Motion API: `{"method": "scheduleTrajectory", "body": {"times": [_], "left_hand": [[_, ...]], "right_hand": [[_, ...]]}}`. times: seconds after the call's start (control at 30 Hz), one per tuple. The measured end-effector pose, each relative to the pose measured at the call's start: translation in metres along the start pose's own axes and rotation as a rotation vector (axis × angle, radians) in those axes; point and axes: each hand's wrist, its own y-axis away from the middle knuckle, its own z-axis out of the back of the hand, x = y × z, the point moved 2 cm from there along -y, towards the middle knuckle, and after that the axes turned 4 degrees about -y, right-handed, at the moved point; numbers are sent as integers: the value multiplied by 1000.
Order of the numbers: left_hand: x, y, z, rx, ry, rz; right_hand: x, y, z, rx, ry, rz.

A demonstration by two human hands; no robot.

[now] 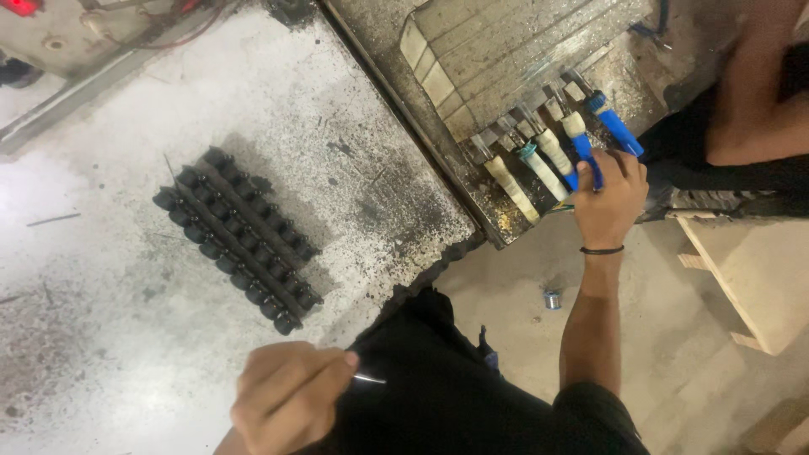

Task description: The person arranges black plastic motor components into rows on a workbench, then uses a soldering iron to solder a wire lead onto each component one at a time, working through the rows. Soldered components accumulate on the bench as the person continues down the rows.

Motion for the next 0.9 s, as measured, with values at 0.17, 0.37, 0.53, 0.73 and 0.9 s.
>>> {"method": "scheduleTrajectory", "body": {"times": [0.17,0.37,0.53,0.73,0.9], "left_hand": [[-21,-51,-4,147,0,-217],[-8,-54,-58,317,97,-258],[8,-30,-78,316,183,-9],[10,-12,-102,444,282,21],[10,-14,-95,386,258,-31]], "right_hand": [[-28,-15,-7,135,-137,-210],[-37,-19,-12,86,-172,-7],[-54,31,34,-9,-173,-36],[-63,50,38,4,-125,-176],[-55,-1,6,42,-185,12]]}}
